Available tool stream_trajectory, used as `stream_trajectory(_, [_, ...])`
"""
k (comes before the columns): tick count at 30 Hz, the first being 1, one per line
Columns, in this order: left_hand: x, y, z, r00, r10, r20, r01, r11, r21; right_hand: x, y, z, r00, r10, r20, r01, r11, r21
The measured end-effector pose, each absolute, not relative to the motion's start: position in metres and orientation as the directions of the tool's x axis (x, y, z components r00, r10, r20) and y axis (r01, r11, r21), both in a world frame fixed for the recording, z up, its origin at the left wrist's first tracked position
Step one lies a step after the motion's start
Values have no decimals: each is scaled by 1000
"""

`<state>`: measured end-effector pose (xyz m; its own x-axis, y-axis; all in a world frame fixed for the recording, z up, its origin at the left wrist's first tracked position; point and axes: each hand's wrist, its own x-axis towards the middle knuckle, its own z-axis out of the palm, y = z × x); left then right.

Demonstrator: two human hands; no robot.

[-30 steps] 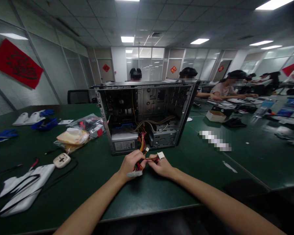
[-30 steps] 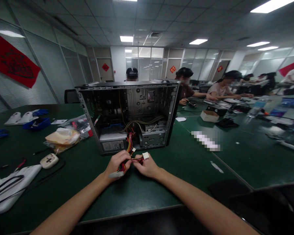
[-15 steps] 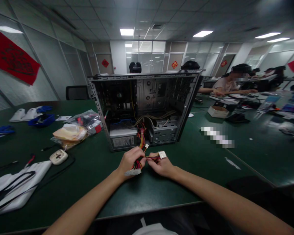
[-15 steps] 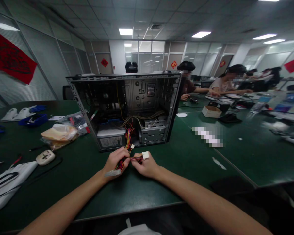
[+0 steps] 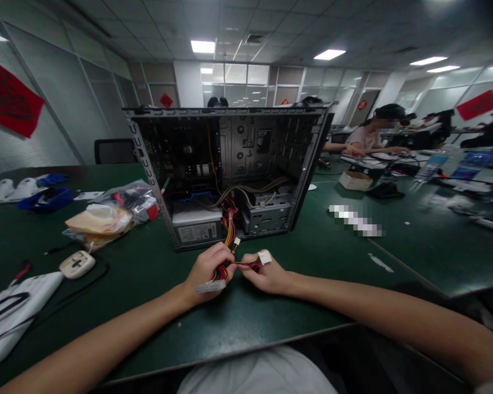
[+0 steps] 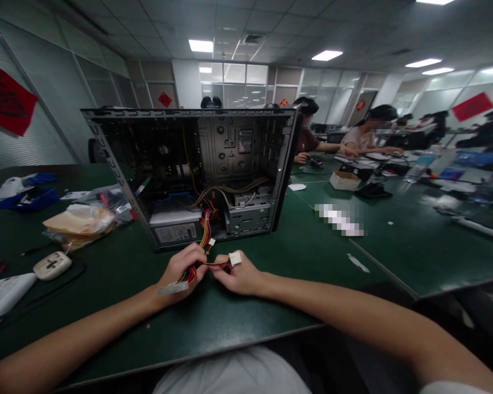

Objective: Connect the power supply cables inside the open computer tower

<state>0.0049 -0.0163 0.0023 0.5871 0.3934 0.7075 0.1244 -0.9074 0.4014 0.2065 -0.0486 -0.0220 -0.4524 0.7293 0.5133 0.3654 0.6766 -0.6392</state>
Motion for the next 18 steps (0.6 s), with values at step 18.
stream_trajectory(18, [0, -37, -7, 487, 620, 616, 145, -752, 643, 217, -65, -31, -286, 786, 548, 328, 617, -715])
